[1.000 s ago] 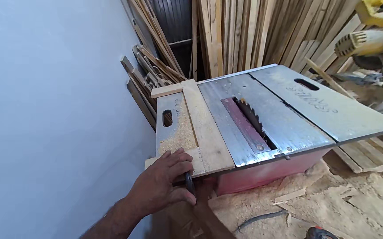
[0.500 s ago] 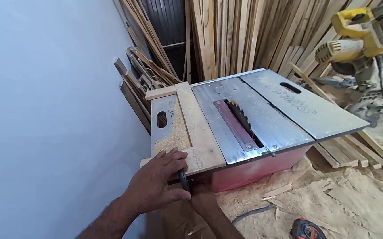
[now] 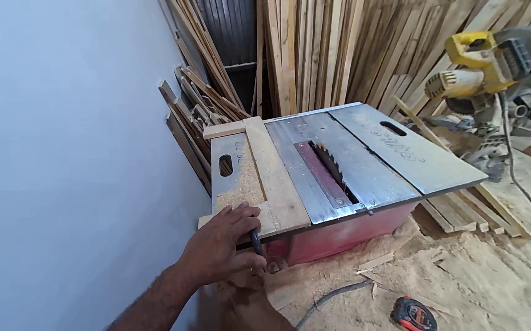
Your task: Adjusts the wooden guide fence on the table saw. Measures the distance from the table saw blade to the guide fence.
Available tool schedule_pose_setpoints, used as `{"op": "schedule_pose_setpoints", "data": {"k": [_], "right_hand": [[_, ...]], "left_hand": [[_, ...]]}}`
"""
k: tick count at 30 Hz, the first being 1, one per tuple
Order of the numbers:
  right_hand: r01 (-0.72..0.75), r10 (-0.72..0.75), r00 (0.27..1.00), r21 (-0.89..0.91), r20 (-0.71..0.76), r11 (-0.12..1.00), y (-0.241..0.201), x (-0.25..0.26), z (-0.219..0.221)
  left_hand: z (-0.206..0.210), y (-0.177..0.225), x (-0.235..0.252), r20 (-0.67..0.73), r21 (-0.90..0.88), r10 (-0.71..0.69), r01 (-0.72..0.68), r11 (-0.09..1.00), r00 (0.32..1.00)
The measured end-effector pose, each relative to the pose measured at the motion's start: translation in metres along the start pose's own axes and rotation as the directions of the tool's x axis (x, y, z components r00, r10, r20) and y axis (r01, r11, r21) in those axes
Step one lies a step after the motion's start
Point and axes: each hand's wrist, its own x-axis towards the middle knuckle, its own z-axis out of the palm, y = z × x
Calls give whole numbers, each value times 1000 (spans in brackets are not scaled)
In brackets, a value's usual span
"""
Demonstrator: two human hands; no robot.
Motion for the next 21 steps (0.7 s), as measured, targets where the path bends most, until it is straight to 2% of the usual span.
{"op": "schedule_pose_setpoints", "data": {"k": [2, 3, 4, 5, 6, 7, 8, 9, 10, 12, 15, 18, 21], "right_hand": [[36, -4, 981, -162, 195, 986, -7, -17, -31], [25, 6, 985, -179, 174, 984, -12, -29, -52], [19, -13, 999, -164, 40, 986, -15, -44, -71], [32, -57, 983, -150, -172, 988, -18, -61, -89], [37, -96, 919, -157, -383, 987, -22, -73, -108], [36, -155, 813, -217, -561, 975, -24, -81, -128], [13, -229, 708, -312, -668, 950, -24, -84, -149], [-22, -297, 638, -402, -710, 915, -21, -84, -169], [-46, -341, 616, -465, -710, 884, -17, -81, -188], [-44, -384, 664, -546, -641, 837, -5, -69, -217], [77, -461, 719, -600, -519, 796, 13, -49, -232], [136, -546, 679, -647, -490, 750, 27, -42, -230], [142, -568, 645, -649, -512, 747, 36, -44, -230]], "left_hand": [[-1, 1, -2, -1, -9, -10, 10, 1000, 1000], [-2, 1, -2, -19, -17, -15, 15, 1000, 1000], [-3, 0, -5, -47, -29, -31, 30, 999, 998], [-3, 0, -8, -81, -34, -58, 55, 998, 995], [-3, -2, -11, -97, -23, -99, 97, 995, 990], [-2, -4, -15, -96, 10, -145, 146, 989, 985], [-1, -8, -19, -91, 59, -182, 187, 981, 979], [0, -12, -24, -79, 103, -210, 218, 971, 974], [1, -17, -29, -80, 130, -226, 235, 963, 971], [1, -24, -35, -96, 128, -251, 262, 957, 963], [-2, -23, -32, -83, 127, -226, 235, 964, 971], [0, -23, -24, -90, 94, -162, 170, 981, 983], [2, -23, -16, -97, 64, -115, 121, 991, 989]]}}
